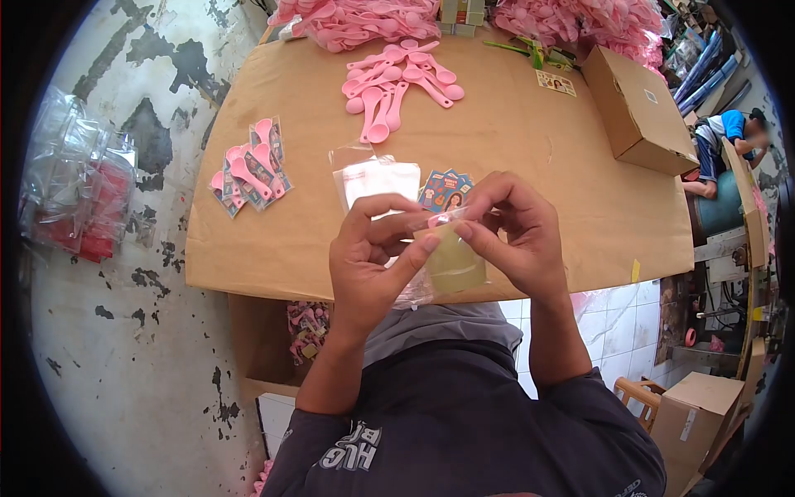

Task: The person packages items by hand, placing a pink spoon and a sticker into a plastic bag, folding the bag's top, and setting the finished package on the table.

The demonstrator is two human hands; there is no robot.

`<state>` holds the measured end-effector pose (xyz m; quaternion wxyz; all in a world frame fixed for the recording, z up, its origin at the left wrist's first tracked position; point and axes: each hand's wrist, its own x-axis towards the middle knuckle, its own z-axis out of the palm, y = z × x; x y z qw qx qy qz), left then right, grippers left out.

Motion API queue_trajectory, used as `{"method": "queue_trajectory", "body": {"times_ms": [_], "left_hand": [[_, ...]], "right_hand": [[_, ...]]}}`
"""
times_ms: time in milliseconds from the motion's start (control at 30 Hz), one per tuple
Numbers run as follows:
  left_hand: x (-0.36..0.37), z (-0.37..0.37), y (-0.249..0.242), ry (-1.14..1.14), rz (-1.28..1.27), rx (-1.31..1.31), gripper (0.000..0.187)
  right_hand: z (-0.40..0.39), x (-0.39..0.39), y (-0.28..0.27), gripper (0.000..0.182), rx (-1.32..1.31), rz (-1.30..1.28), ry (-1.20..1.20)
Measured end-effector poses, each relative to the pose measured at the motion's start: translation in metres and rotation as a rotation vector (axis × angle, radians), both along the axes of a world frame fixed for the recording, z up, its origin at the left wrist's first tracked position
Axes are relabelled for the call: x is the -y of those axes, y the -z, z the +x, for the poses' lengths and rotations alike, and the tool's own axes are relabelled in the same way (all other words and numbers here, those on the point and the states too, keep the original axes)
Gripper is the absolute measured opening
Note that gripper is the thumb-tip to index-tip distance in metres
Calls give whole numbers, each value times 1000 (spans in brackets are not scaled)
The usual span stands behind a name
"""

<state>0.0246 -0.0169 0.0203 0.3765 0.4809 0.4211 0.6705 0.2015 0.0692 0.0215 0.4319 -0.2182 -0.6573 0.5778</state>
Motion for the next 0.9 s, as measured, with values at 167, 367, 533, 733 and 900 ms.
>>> {"method": "queue_trajectory", "body": {"times_ms": [167,367,533,733,900], "left_hand": [[0,-7,2,201,-179,-96,30],[-3,-34,5,-146,149,-329,28],[-7,-113,-1,-559,144,-642,29],[2,-128,19,-667,-211,-821,27],[-11,-89,30,-468,-495,-611,26]], "right_hand": [[-9,5,2,25,-205,-27,30],[-2,-4,-1,23,226,205,185],[6,-10,3,14,379,285,419],[12,-18,23,33,697,392,525],[7,-20,32,51,910,493,515]]}}
